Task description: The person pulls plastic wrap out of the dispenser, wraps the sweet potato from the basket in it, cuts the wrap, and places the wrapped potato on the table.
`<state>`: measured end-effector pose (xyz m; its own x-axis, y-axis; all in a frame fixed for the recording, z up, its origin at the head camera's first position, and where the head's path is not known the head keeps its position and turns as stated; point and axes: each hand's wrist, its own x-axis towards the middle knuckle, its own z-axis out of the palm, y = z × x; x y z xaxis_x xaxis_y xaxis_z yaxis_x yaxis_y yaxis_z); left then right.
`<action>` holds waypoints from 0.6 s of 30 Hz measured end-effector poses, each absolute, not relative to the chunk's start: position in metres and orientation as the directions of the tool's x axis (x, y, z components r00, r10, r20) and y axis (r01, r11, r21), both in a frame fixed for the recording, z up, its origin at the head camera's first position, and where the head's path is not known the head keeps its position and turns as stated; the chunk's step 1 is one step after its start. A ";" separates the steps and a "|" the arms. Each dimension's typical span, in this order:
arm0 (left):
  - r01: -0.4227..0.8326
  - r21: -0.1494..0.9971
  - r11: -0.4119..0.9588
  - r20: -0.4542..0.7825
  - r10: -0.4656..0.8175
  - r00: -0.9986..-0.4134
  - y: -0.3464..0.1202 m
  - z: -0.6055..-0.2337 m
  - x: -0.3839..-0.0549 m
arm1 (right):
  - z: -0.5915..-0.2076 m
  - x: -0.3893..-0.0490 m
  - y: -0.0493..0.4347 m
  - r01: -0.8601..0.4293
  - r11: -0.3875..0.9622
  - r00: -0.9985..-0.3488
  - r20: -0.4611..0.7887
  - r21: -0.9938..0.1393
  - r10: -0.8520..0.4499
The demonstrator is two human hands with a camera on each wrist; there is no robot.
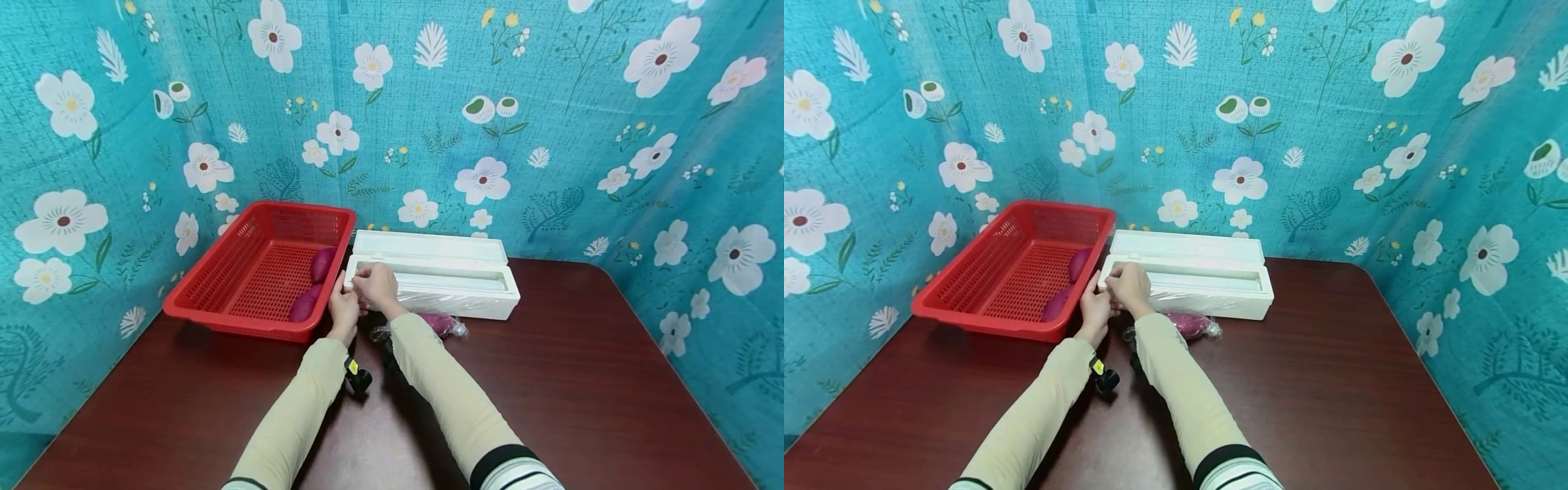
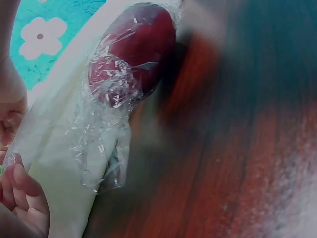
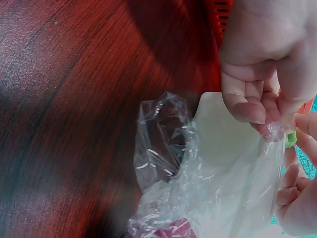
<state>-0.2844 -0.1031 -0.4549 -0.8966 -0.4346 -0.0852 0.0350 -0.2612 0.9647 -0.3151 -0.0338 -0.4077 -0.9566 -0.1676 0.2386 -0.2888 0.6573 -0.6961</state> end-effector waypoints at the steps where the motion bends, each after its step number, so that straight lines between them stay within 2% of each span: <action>1: 0.039 0.965 -0.261 -0.080 -0.430 -0.899 -0.103 -0.455 -0.285 | -0.408 -0.315 -0.034 -0.289 0.654 -0.957 0.235 -0.699 -0.171; 12: 0.081 0.963 -0.258 -0.038 -0.426 -0.904 -0.101 -0.458 -0.287 | -0.402 -0.318 -0.029 -0.239 0.699 -0.971 0.157 -0.674 -0.181; 18: 0.066 0.952 -0.300 -0.057 -0.384 -0.922 -0.101 -0.459 -0.286 | -0.405 -0.317 -0.026 -0.246 0.718 -0.969 0.181 -0.652 -0.168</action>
